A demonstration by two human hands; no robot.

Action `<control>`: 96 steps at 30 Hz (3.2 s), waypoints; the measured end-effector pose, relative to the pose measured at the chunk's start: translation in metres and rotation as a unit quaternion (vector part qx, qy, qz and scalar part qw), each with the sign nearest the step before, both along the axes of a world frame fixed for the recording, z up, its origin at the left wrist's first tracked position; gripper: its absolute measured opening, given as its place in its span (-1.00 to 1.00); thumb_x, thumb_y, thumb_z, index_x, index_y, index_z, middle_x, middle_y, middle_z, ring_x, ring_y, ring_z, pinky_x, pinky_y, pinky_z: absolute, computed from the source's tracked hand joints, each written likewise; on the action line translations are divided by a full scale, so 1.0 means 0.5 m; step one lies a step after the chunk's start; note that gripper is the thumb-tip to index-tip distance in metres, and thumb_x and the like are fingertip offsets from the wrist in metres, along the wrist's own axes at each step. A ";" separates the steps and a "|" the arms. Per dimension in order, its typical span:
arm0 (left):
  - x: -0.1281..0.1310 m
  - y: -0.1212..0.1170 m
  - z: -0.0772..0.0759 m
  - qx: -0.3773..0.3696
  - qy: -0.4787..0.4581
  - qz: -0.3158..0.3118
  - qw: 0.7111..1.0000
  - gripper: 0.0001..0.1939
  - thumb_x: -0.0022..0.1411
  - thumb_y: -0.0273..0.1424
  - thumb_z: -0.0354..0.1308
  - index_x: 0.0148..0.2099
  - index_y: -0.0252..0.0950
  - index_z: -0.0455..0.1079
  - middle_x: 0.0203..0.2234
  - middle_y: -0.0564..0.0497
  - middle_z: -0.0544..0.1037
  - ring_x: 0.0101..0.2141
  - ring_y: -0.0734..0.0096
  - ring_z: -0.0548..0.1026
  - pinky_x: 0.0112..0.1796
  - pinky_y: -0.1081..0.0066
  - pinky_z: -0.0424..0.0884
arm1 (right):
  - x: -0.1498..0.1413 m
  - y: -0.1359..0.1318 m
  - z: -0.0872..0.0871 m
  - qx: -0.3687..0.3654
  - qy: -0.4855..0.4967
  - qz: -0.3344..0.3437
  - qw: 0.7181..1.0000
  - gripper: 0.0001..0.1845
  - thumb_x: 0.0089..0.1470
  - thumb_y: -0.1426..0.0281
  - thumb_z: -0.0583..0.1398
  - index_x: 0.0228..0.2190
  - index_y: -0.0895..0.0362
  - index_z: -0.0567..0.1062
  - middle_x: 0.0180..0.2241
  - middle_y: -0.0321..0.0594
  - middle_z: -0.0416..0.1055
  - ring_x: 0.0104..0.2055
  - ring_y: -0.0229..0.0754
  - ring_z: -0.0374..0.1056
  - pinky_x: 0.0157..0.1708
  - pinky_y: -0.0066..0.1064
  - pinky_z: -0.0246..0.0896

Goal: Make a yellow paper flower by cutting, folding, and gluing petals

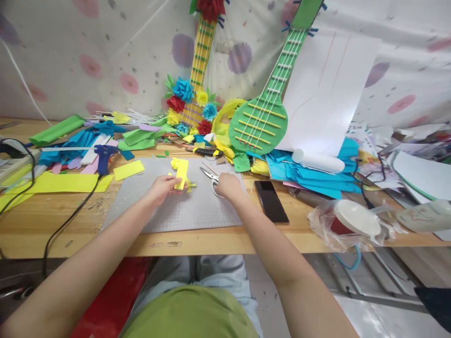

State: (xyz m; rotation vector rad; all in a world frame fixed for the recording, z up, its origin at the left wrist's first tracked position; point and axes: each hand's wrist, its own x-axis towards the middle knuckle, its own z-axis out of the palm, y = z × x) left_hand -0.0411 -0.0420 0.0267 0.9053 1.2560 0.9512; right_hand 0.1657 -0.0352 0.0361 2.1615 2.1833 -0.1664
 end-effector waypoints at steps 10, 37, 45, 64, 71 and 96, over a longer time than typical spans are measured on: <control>-0.026 0.011 0.016 0.030 0.001 -0.021 0.999 -0.81 -0.10 -0.39 0.24 -0.38 -0.40 0.44 -0.45 -0.12 0.56 -0.38 0.29 0.53 -0.43 0.44 0.42 | 0.061 0.004 0.033 -0.035 0.405 0.053 0.912 -0.56 -0.25 0.16 0.26 -0.34 0.15 0.33 -0.41 -0.27 0.35 -0.42 -0.28 0.22 -0.45 -0.48 0.10; 0.018 0.021 0.007 0.012 -0.058 -0.084 0.995 -0.86 -0.16 -0.49 0.22 -0.45 -0.45 0.45 -0.49 -0.16 0.55 -0.42 0.35 0.50 -0.36 0.41 0.40 | 0.037 0.012 0.017 -0.304 0.550 0.100 0.771 -0.58 -0.30 0.15 0.32 -0.48 0.20 0.35 -0.62 -0.37 0.28 -0.64 -0.44 0.11 -0.67 -0.57 -0.07; 0.034 0.048 -0.008 -0.028 -0.071 -0.104 0.992 -0.91 -0.10 -0.56 0.16 -0.44 -0.48 0.44 -0.48 -0.19 0.54 -0.43 0.33 0.51 -0.38 0.43 0.43 | 0.060 0.020 0.006 -0.292 0.519 0.094 0.798 -0.57 -0.25 0.08 0.28 -0.54 0.19 0.34 -0.69 -0.38 0.24 -0.70 -0.44 0.08 -0.71 -0.57 -0.07; 0.026 0.083 0.006 -0.017 -0.045 -0.022 0.999 -0.91 -0.09 -0.60 0.14 -0.43 -0.49 0.42 -0.50 -0.16 0.53 -0.43 0.36 0.51 -0.42 0.48 0.44 | 0.078 0.010 0.002 -0.059 0.109 0.130 0.984 -0.62 -0.24 0.11 0.27 -0.43 0.14 0.40 -0.38 -0.09 0.44 -0.34 -0.10 0.33 -0.46 -0.42 0.06; -0.010 0.076 -0.004 0.025 -0.068 0.052 0.996 -0.87 -0.07 -0.54 0.16 -0.38 -0.49 0.43 -0.45 -0.14 0.54 -0.43 0.40 0.51 -0.42 0.48 0.44 | 0.047 0.001 0.022 -0.073 -0.019 0.100 0.992 -0.72 -0.12 0.44 0.18 -0.27 0.21 0.44 -0.20 0.10 0.42 -0.17 0.02 0.35 -0.29 -0.33 0.17; -0.021 0.032 -0.009 0.033 -0.071 0.096 0.992 -0.88 -0.16 -0.49 0.21 -0.46 -0.43 0.42 -0.58 -0.07 0.52 -0.49 0.37 0.50 -0.46 0.46 0.39 | -0.145 0.216 -0.025 -0.061 0.174 -0.192 0.964 -0.19 -0.32 0.63 0.26 0.04 0.37 0.15 -0.14 0.27 0.35 -0.08 0.07 0.34 -0.19 -0.23 0.26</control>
